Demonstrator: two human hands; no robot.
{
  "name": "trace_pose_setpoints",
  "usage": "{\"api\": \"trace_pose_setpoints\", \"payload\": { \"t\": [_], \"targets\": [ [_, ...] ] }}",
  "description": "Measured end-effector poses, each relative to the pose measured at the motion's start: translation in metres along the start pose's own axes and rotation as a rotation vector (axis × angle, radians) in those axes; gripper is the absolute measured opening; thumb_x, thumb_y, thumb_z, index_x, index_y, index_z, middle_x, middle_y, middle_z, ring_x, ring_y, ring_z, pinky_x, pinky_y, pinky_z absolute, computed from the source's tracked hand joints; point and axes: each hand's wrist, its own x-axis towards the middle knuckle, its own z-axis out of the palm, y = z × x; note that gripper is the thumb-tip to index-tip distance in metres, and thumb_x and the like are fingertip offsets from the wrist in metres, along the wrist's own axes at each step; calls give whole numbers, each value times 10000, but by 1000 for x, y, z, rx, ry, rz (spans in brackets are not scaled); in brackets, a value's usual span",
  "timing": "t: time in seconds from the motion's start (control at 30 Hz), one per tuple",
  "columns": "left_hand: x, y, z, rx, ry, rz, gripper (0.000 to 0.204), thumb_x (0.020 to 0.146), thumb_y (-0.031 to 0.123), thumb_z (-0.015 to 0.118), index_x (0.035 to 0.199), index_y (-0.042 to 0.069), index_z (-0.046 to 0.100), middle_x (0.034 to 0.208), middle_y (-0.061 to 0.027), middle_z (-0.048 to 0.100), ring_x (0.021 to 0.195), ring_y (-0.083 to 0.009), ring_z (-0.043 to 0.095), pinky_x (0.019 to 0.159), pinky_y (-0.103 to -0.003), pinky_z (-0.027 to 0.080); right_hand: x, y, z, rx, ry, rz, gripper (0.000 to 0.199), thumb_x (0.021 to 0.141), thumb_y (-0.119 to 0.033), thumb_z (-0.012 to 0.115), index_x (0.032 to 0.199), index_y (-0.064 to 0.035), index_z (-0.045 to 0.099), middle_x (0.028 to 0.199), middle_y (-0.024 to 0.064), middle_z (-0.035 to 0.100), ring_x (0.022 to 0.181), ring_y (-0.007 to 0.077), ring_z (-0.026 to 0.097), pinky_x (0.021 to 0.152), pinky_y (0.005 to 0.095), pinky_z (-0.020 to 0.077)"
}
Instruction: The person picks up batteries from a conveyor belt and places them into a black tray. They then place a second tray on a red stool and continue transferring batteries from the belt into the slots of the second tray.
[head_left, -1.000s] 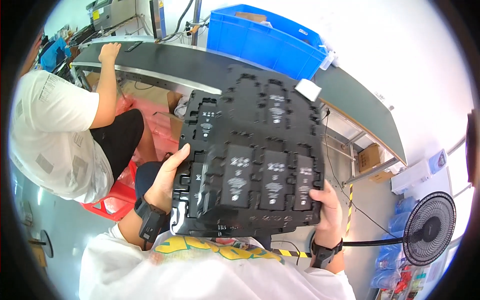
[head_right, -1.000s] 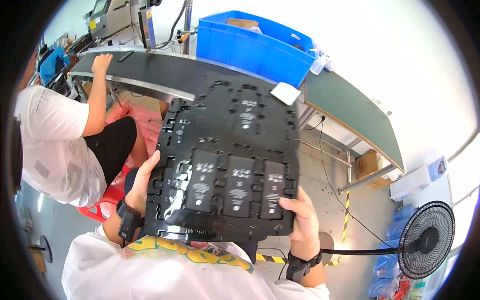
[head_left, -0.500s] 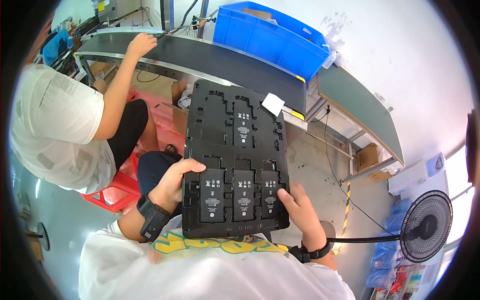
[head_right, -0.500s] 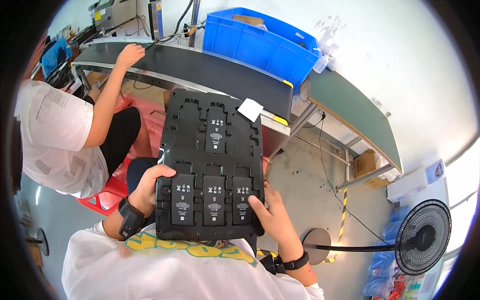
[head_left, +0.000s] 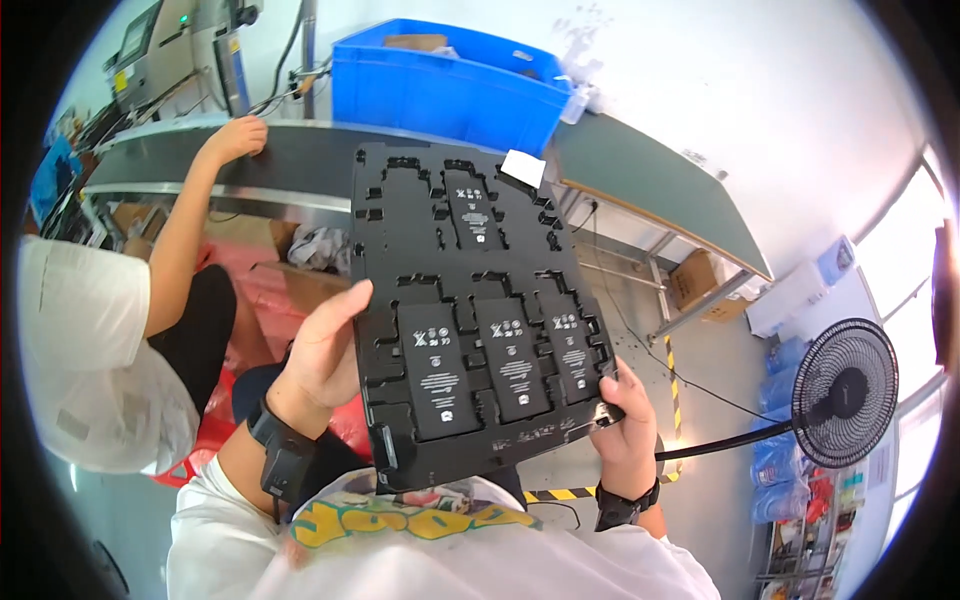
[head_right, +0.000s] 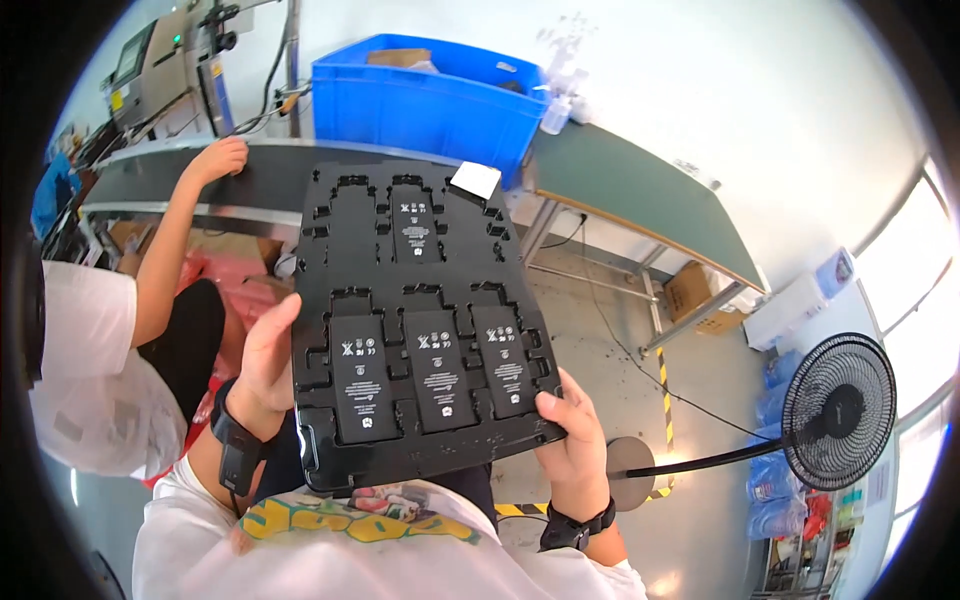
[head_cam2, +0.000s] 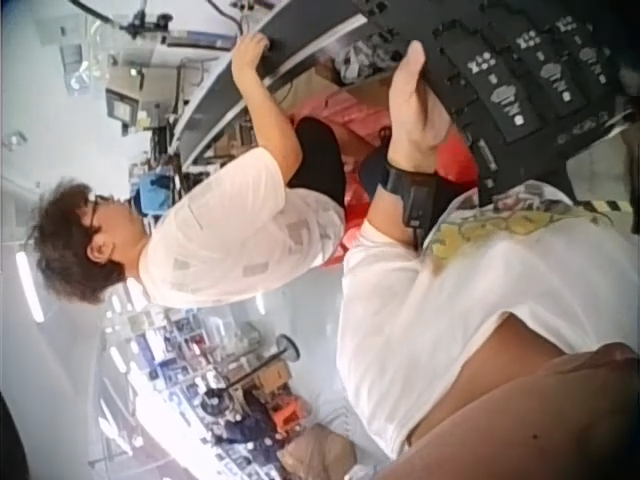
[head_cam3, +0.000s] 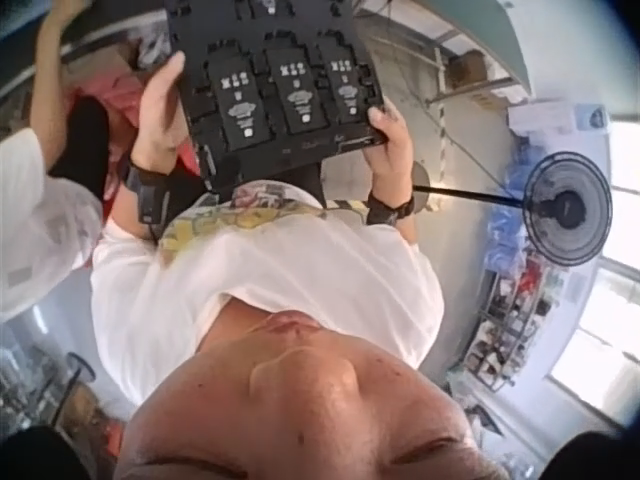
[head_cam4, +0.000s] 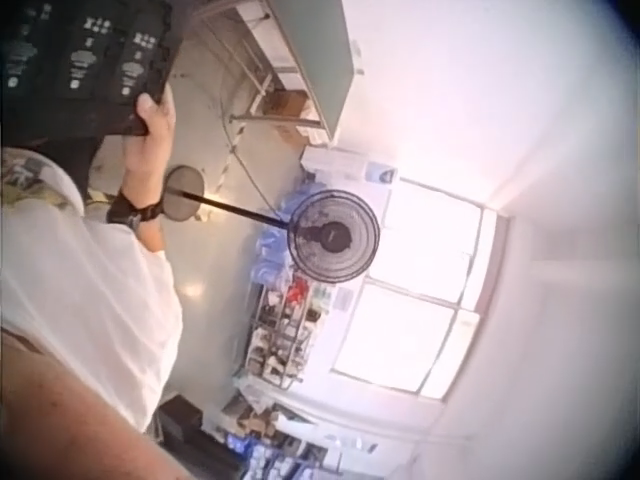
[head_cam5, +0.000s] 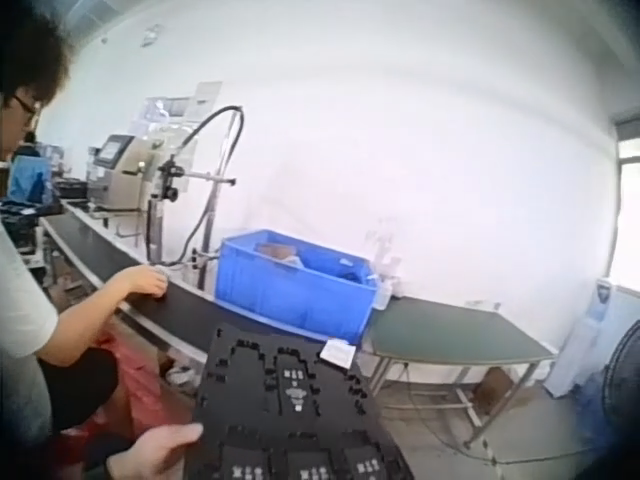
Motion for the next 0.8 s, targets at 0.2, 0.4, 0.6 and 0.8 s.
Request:
{"api": "trace_pose_setpoints", "payload": {
  "t": [0.2,0.4,0.6,0.8],
  "targets": [
    [32,-7,7,129,-164,-142,616,912,452,400,1364,45,298,1286,-148,469,1151,-283,491,944,-429,399,23,-44,-22,49,130,-278,395,803,-52,544,1167,74,457,1102,156,575,991,246,582,889,360,459],
    [-1,-58,-114,733,230,-461,555,892,361,507,1313,24,374,1273,-204,465,1141,-315,493,970,-442,378,104,-99,-77,60,256,-469,297,858,-32,491,1141,56,472,1116,170,565,1010,290,571,891,442,468],
    [-11,-87,-212,1930,377,-149,717,790,357,627,1335,3,324,1362,-254,313,1277,-385,290,1031,-509,250,217,-142,-165,-50,309,-533,295,840,-12,508,1124,56,462,1105,177,554,997,309,572,855,480,484],
    [6,-102,-245,2336,322,-358,852,773,472,526,1358,-65,218,1424,-312,120,1335,-463,62,1048,-613,12,293,-155,-248,-137,572,-356,255,817,-23,554,1052,44,479,1018,177,568,890,325,598,724,499,530]
  ]
}}
